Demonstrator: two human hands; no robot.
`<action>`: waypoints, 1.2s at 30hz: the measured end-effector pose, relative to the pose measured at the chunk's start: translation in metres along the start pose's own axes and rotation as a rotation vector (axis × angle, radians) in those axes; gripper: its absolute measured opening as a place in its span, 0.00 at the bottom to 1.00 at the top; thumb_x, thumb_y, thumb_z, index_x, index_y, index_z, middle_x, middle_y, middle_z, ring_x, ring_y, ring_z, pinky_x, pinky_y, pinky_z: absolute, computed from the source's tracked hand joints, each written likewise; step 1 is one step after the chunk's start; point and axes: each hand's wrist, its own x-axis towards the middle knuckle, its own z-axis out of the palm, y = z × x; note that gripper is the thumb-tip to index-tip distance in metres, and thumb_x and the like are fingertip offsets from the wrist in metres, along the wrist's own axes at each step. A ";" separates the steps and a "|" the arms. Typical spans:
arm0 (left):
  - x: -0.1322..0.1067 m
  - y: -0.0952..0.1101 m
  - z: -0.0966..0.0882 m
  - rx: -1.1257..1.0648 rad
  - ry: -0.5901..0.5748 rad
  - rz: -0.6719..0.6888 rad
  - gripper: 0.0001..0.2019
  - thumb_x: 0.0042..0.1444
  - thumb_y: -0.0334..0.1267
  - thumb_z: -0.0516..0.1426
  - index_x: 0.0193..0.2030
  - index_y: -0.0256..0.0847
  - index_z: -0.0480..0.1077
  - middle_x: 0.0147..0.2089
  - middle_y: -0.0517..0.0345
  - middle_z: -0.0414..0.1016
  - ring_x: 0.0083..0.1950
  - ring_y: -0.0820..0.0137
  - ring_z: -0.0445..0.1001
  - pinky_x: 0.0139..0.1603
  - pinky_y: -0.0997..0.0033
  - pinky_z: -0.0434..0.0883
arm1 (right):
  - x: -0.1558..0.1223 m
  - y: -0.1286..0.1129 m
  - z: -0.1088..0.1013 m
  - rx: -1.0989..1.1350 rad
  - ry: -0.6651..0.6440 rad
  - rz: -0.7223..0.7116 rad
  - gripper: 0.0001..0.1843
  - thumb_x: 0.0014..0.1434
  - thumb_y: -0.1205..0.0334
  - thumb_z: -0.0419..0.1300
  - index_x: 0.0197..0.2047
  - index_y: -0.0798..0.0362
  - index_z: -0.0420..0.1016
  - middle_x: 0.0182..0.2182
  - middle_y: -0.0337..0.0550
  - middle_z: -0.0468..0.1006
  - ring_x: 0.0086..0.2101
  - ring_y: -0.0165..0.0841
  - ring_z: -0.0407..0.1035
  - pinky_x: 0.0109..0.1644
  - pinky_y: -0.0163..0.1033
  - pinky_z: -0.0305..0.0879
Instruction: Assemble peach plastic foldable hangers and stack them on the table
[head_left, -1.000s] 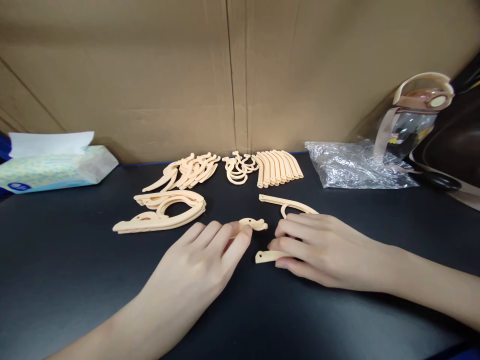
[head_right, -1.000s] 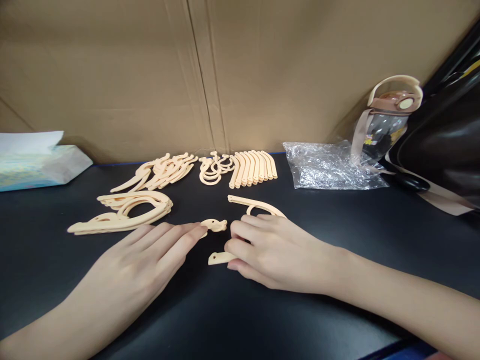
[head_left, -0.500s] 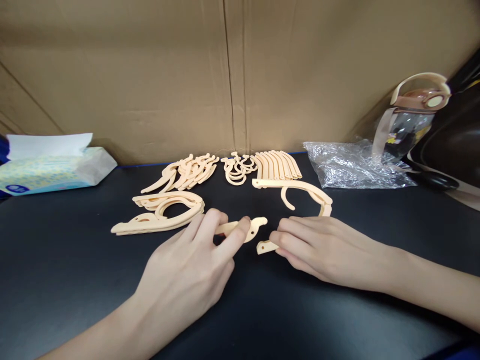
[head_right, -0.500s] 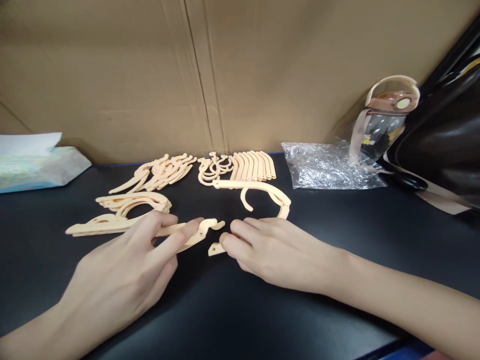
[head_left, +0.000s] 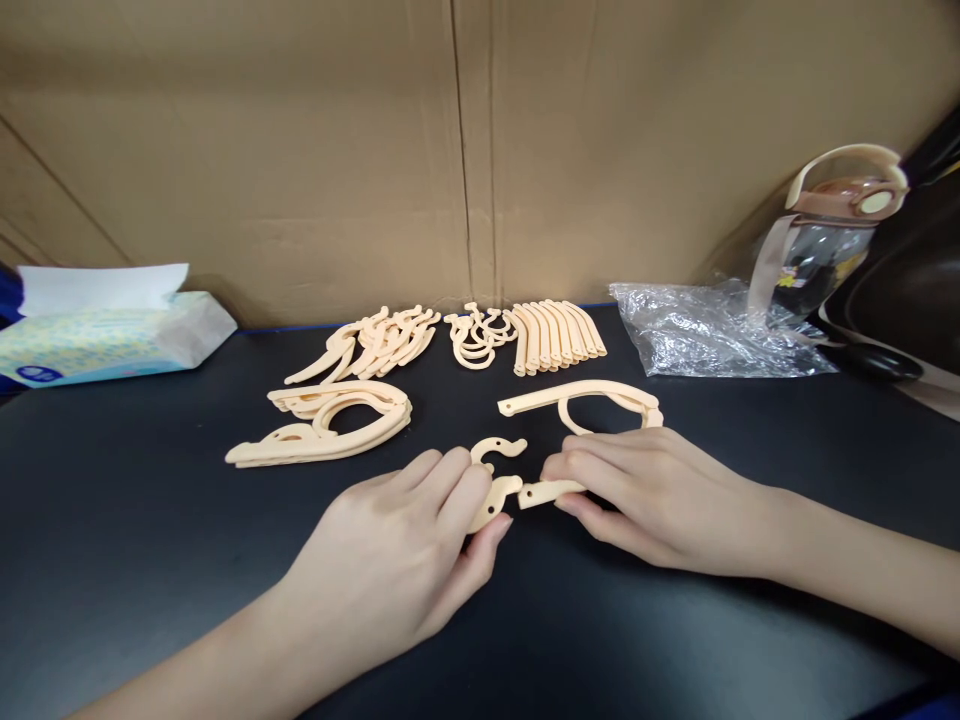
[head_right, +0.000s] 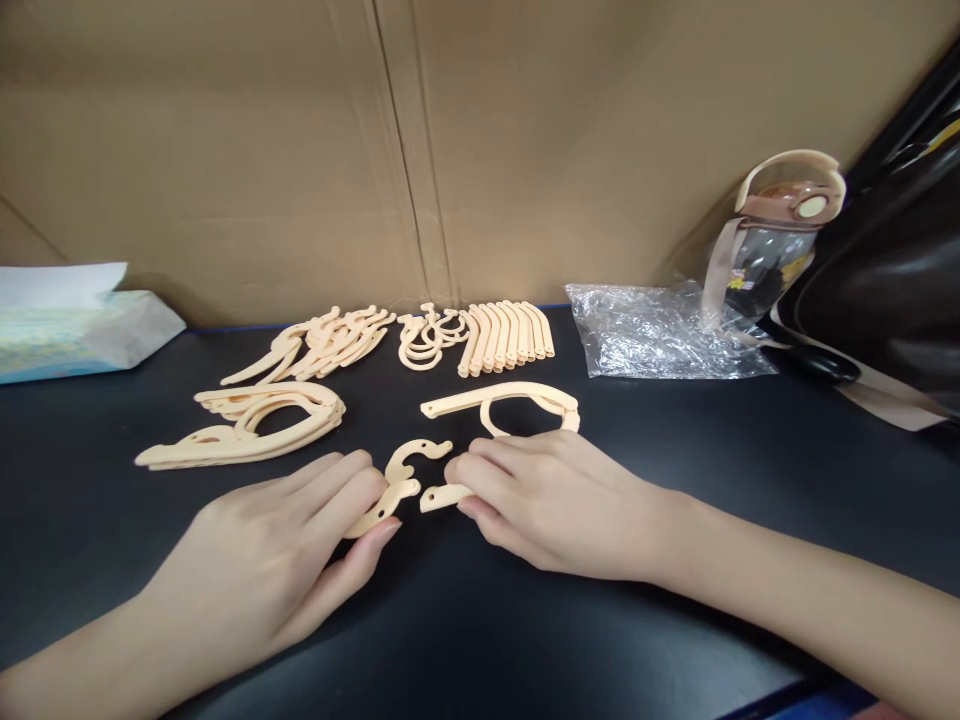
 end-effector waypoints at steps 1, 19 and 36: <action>0.000 0.000 0.000 -0.020 -0.010 -0.002 0.11 0.70 0.34 0.44 0.36 0.41 0.60 0.30 0.61 0.64 0.28 0.69 0.66 0.26 0.67 0.58 | 0.000 0.000 0.000 0.013 0.009 -0.005 0.13 0.73 0.64 0.47 0.41 0.55 0.70 0.32 0.38 0.74 0.28 0.29 0.66 0.32 0.34 0.60; -0.001 -0.001 -0.004 -0.378 -0.227 0.025 0.08 0.61 0.28 0.42 0.34 0.46 0.50 0.27 0.69 0.59 0.21 0.73 0.60 0.22 0.72 0.57 | 0.001 -0.008 0.003 0.046 0.078 -0.092 0.20 0.76 0.61 0.43 0.34 0.56 0.69 0.28 0.39 0.74 0.26 0.27 0.64 0.29 0.32 0.58; 0.003 0.008 -0.002 -0.167 -0.191 0.054 0.19 0.75 0.43 0.34 0.32 0.45 0.53 0.23 0.68 0.66 0.18 0.74 0.71 0.17 0.70 0.58 | 0.005 -0.016 0.002 0.124 0.109 -0.124 0.22 0.75 0.62 0.43 0.29 0.55 0.66 0.25 0.37 0.69 0.24 0.26 0.58 0.27 0.32 0.54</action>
